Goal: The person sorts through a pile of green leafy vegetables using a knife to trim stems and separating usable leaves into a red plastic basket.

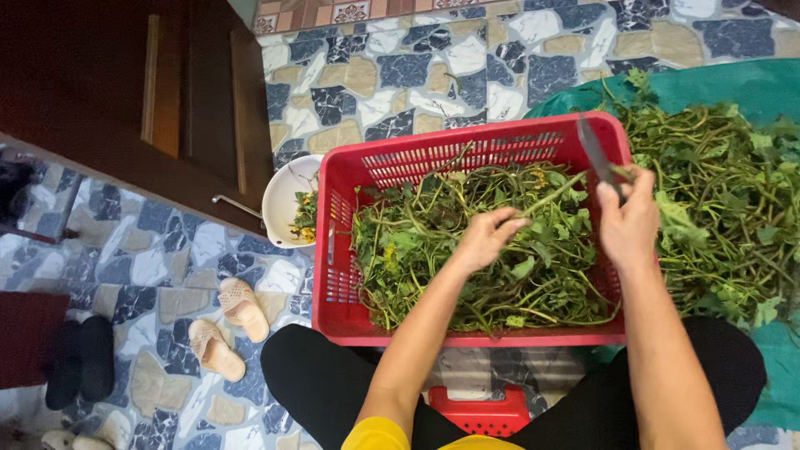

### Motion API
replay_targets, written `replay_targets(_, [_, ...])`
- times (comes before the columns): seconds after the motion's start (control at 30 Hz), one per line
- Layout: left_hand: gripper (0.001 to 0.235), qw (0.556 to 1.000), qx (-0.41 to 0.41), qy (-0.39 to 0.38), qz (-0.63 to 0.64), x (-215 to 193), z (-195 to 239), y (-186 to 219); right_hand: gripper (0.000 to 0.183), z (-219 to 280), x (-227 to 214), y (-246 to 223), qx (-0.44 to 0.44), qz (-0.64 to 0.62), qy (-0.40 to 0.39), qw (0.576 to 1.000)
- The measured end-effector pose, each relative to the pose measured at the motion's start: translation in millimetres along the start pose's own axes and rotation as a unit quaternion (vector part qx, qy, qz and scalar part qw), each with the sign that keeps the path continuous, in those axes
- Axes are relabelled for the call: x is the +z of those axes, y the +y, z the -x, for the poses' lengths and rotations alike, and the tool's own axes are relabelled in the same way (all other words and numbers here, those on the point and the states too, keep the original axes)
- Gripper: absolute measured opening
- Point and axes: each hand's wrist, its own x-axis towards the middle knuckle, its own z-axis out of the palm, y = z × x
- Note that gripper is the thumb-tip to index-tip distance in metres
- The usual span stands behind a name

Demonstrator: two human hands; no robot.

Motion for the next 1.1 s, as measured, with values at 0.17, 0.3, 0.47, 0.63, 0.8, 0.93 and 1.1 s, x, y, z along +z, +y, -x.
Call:
replay_targets(0.17, [0.029,0.977,0.179,0.056,0.104,22.9,-11.6,16.7,0.031,-61.1,-35.7,51.2,0.147,-0.174,0.047,0.973])
replay_targets(0.3, [0.029,0.977,0.123,0.067,0.162,23.3,-23.2,5.1,0.067,-81.1,-84.2,56.2,0.12,0.04,0.035,0.991])
replay_targets(0.47, [0.031,0.988,-0.002,0.147,0.055,29.0,-25.4,12.0,0.059,-37.6,-80.4,-20.5,0.15,0.031,-0.091,0.984])
replay_targets(0.63, [0.026,0.966,0.077,0.233,-0.076,36.0,-19.3,29.4,0.067,25.6,-39.7,-93.0,0.044,0.044,-0.218,0.974])
replay_targets(0.8, [0.03,0.971,0.173,0.163,-0.017,31.1,-23.6,29.6,0.068,15.7,-6.9,-74.3,0.157,0.012,-0.301,0.94])
replay_targets(0.93, [0.037,0.987,0.114,0.101,0.04,17.1,-31.9,18.0,0.054,12.1,8.7,-28.6,0.037,-0.057,-0.226,0.972])
replay_targets(1.1, [0.037,0.985,0.131,0.108,-0.037,6.1,-37.8,-2.4,0.047,2.8,12.0,2.8,0.211,-0.273,-0.229,0.91])
